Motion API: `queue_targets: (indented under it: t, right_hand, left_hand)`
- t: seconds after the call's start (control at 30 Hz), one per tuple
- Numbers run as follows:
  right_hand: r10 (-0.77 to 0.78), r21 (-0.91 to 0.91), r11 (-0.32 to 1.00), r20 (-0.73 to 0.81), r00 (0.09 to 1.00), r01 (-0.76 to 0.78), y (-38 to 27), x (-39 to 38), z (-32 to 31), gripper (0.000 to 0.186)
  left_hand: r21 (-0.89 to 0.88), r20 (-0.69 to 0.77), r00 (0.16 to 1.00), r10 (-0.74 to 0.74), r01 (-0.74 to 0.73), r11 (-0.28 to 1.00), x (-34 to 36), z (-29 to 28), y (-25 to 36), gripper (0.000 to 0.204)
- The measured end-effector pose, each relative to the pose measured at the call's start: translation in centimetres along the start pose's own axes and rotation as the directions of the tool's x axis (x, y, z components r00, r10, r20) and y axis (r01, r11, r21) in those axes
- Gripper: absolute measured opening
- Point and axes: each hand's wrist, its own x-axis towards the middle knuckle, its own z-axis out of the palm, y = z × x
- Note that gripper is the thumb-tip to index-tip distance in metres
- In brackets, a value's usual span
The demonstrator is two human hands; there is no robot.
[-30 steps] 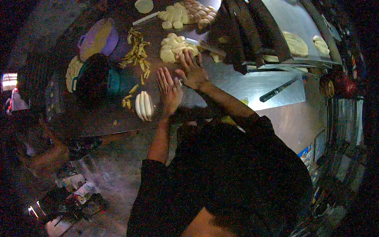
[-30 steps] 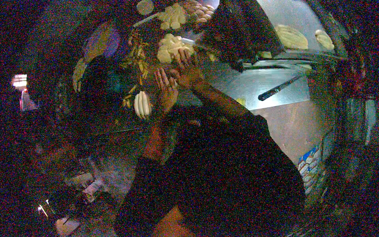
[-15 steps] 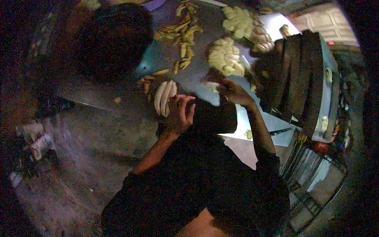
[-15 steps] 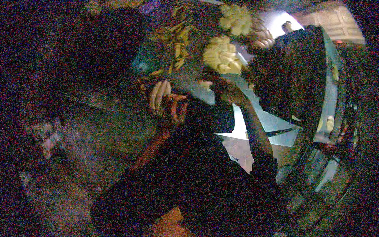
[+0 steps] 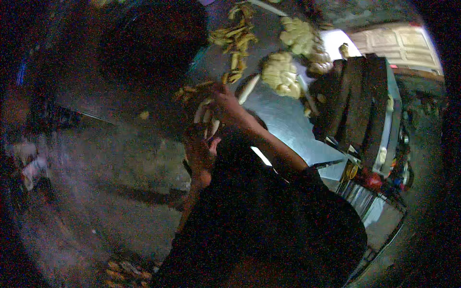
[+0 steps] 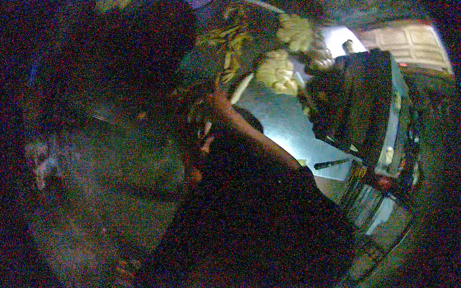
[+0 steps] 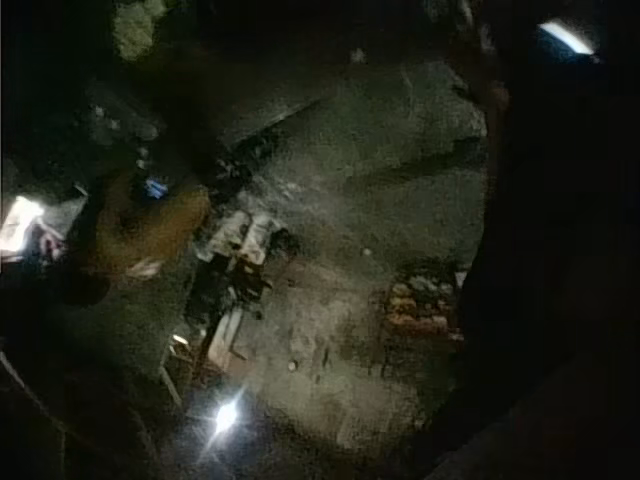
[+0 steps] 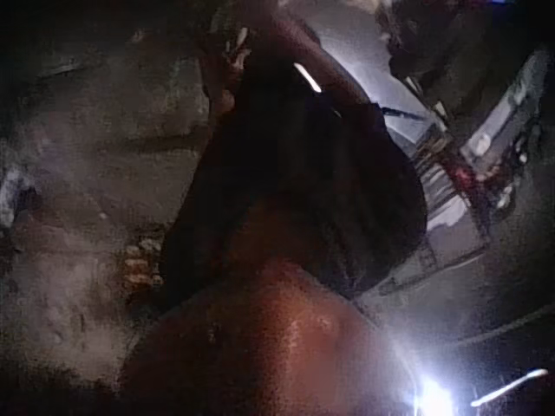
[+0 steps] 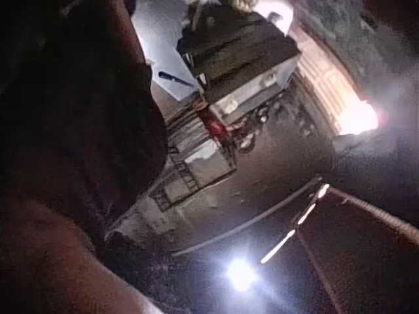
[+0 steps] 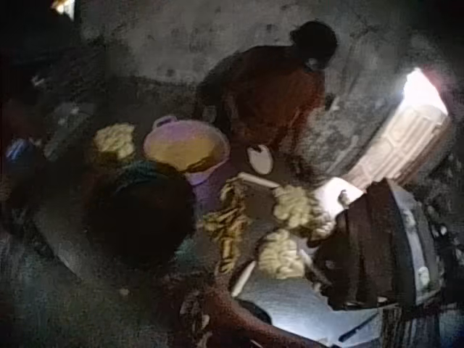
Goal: The person places pieces of chocolate into dough, rolls it out, and arranges the formed pastries onto a metal tray.
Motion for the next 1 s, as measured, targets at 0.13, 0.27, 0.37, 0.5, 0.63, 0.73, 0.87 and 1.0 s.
queue_targets:
  t: [0.13,0.27,0.37,0.5,0.63,0.73,0.87,1.0]
  right_hand:
    - [-0.222,-0.668,0.663,0.258,0.94,0.34,1.5,5.3,0.3,0.029]
    - [-0.356,-0.835,0.208,0.421,0.834,0.51,3.2,6.9,2.9,0.028]
    - [-0.56,-0.813,-0.173,0.545,0.623,0.556,4.3,3.1,0.6,0.028]
    - [-0.649,-0.853,0.033,0.378,0.66,0.521,-8.0,-13.1,-4.5,0.027]
    - [-0.72,-0.978,0.133,0.015,0.694,0.16,-23.5,-32.0,-14.4,0.031]
    - [-0.906,-0.988,0.15,-0.127,0.403,0.026,-32.0,-41.5,-22.4,0.03]
    - [-0.911,-0.885,-0.236,0.058,0.409,-0.401,-36.8,-46.6,-34.6,0.021]
    - [-0.916,-0.824,-0.22,-0.009,0.4,-0.523,-35.5,-45.7,-46.9,0.022]
  left_hand:
    - [0.214,-0.033,0.926,0.375,-0.36,0.908,2.3,6.5,-3.8,0.083]
    - [-0.141,-0.001,0.974,0.227,-0.225,0.964,4.5,2.3,-2.8,0.083]
    - [-0.497,0.085,0.99,0.114,-0.057,0.866,5.2,-0.5,1.9,0.083]
    - [-0.768,0.166,0.943,0.29,-0.061,0.638,3.4,-2.4,11.0,0.084]
    - [-0.892,0.114,0.775,0.621,-0.195,0.408,2.6,-1.1,24.7,0.084]
    - [-0.71,-0.084,0.717,0.692,-0.53,0.463,2.2,-0.1,34.0,0.075]
    - [-0.775,-0.111,0.744,0.658,-0.479,0.412,-1.2,2.3,39.1,0.054]
    - [-0.714,0.085,0.745,0.661,-0.417,0.562,-4.1,5.5,36.8,0.048]
